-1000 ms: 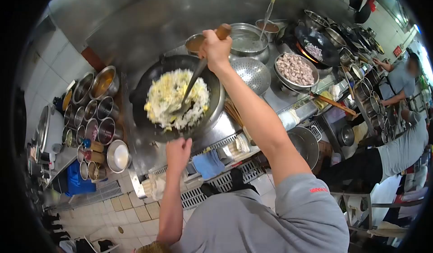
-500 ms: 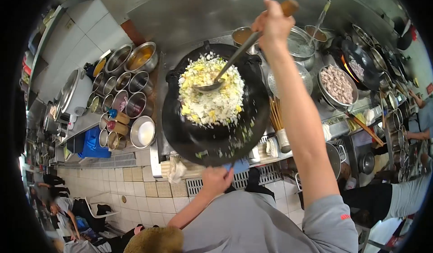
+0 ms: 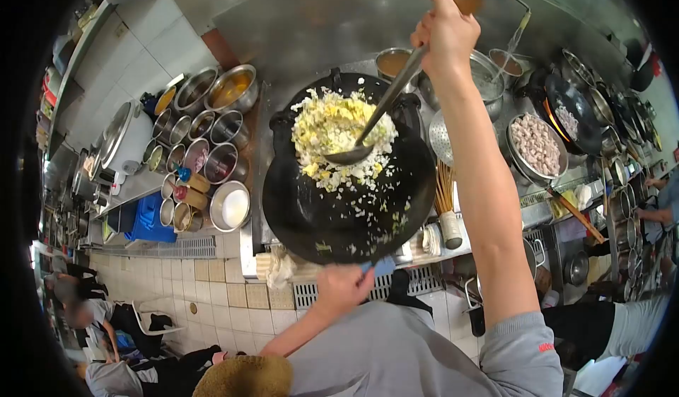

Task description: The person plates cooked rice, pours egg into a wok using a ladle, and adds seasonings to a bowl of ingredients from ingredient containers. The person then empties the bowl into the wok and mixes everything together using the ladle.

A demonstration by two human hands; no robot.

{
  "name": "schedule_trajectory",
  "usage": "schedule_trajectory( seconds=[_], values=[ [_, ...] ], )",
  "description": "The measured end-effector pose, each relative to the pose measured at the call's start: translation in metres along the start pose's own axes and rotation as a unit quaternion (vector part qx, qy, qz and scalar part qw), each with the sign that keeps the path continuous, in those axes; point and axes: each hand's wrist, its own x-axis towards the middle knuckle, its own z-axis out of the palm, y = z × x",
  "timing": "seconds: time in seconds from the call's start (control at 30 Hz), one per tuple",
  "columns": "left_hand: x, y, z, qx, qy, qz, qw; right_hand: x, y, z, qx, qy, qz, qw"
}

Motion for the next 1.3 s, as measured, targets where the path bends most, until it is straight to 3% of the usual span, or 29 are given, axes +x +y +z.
schedule_trajectory(
  seconds=[0.1,0.17,0.27,0.43,0.5,0.63,0.73,0.77,0.83,0.97,1.03,1.1,1.2,1.3],
  values=[
    [0.057,-0.022,0.003,0.021,0.023,-0.02,0.999,-0.016,0.031,0.017,-0.09,0.051,-0.025,0.994],
    [0.046,-0.049,0.039,0.03,0.06,-0.008,0.998,-0.018,0.062,0.008,-0.081,0.03,-0.058,0.995],
    [0.0,-0.043,0.038,0.087,-0.046,-0.024,0.995,-0.015,0.03,0.022,-0.038,0.017,-0.048,0.998],
    [0.021,-0.056,0.031,0.042,0.043,0.011,0.998,0.001,-0.031,0.048,0.003,-0.003,-0.043,0.999],
    [0.041,-0.084,0.041,0.048,0.019,-0.017,0.998,-0.029,-0.069,0.062,-0.009,-0.122,-0.195,0.973],
    [0.061,-0.123,0.053,0.054,-0.029,-0.042,0.997,-0.081,-0.087,0.021,0.12,-0.319,-0.19,0.921],
    [0.063,-0.124,0.057,0.065,-0.031,-0.043,0.996,-0.091,0.052,-0.007,-0.133,-0.073,-0.224,0.963],
    [0.062,-0.123,0.057,0.07,-0.029,-0.04,0.996,-0.077,0.1,-0.015,-0.146,-0.095,-0.18,0.968],
    [0.06,-0.122,0.057,0.062,-0.025,-0.037,0.997,-0.063,0.102,-0.012,-0.114,-0.206,-0.101,0.967],
    [0.059,-0.115,0.043,0.09,0.0,-0.026,0.996,-0.065,0.042,-0.022,-0.002,-0.158,-0.085,0.984],
    [0.061,-0.117,0.046,0.086,0.009,-0.041,0.995,-0.085,0.066,-0.032,-0.087,-0.051,-0.146,0.984],
    [0.056,-0.115,0.048,0.085,0.008,-0.054,0.995,-0.082,0.106,-0.044,0.03,-0.087,-0.104,0.99],
    [0.054,-0.112,0.046,0.091,0.003,-0.061,0.994,-0.058,0.104,-0.009,0.05,-0.057,-0.095,0.993],
    [0.053,-0.11,0.046,0.094,0.011,-0.071,0.993,-0.08,0.094,0.021,0.031,-0.091,-0.109,0.989]
  ],
)
